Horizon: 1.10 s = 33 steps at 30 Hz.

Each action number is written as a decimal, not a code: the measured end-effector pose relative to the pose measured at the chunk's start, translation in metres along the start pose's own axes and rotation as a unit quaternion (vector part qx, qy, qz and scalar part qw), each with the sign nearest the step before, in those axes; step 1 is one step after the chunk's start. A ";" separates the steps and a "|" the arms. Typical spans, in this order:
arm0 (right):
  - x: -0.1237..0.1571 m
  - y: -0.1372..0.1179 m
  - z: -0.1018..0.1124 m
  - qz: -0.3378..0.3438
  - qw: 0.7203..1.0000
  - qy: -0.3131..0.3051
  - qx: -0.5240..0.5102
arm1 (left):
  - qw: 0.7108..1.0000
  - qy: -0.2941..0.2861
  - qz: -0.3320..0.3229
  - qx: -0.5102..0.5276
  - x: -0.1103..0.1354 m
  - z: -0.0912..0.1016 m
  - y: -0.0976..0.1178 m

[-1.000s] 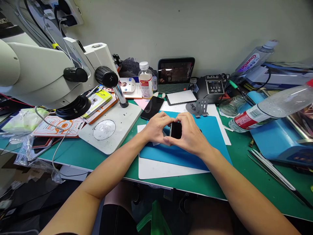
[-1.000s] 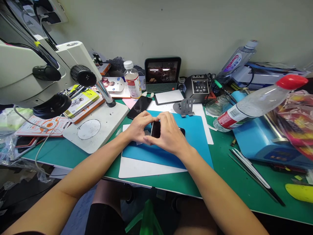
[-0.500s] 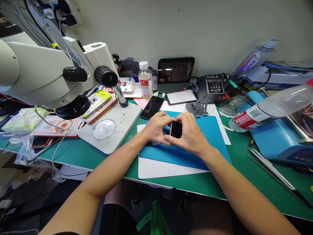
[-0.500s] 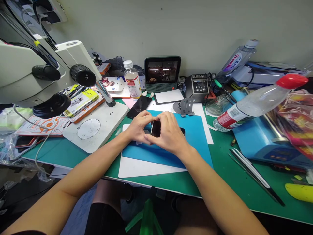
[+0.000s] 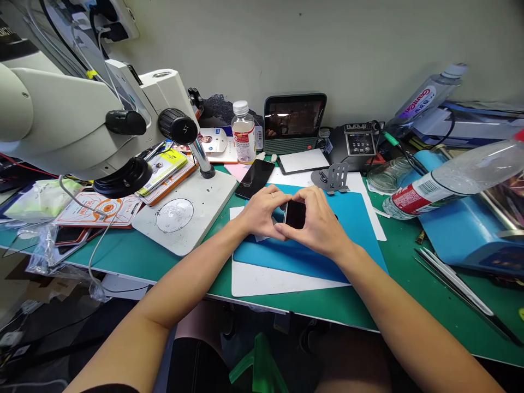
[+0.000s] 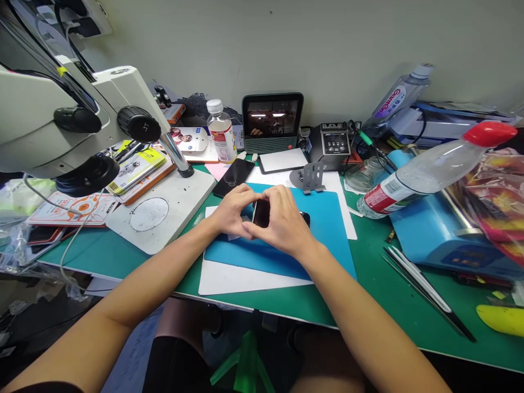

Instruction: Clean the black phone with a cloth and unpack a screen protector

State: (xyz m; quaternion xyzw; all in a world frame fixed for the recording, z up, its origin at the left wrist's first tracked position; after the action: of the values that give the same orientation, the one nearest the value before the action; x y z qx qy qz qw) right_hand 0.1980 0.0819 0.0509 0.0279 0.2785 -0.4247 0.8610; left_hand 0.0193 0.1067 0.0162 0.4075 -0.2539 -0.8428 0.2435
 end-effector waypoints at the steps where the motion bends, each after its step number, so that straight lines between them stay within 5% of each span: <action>1: 0.000 0.000 0.000 0.001 1.000 0.003 -0.001 | 1.000 -0.001 0.002 -0.001 0.000 0.000 0.000; 17: -0.001 0.004 0.000 0.005 0.999 0.002 -0.040 | 1.000 0.008 0.019 -0.005 -0.002 -0.001 0.006; 33: 0.000 0.011 0.015 0.037 0.995 0.091 0.034 | 0.999 0.001 0.032 -0.009 0.000 0.000 0.009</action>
State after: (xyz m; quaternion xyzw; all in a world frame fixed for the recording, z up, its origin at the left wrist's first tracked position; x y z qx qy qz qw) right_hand 0.2135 0.0848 0.0614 0.1060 0.3396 -0.3974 0.8459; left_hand 0.0207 0.1000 0.0220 0.3976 -0.2586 -0.8366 0.2742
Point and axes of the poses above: each hand's wrist, its own x-axis away from the middle knuckle, its own z-axis out of the back of the hand, y = z × x, the point moved 1 cm from there along -x, towards the middle knuckle, and after that the axes turned 15 degrees about x, right-handed, at the moved point
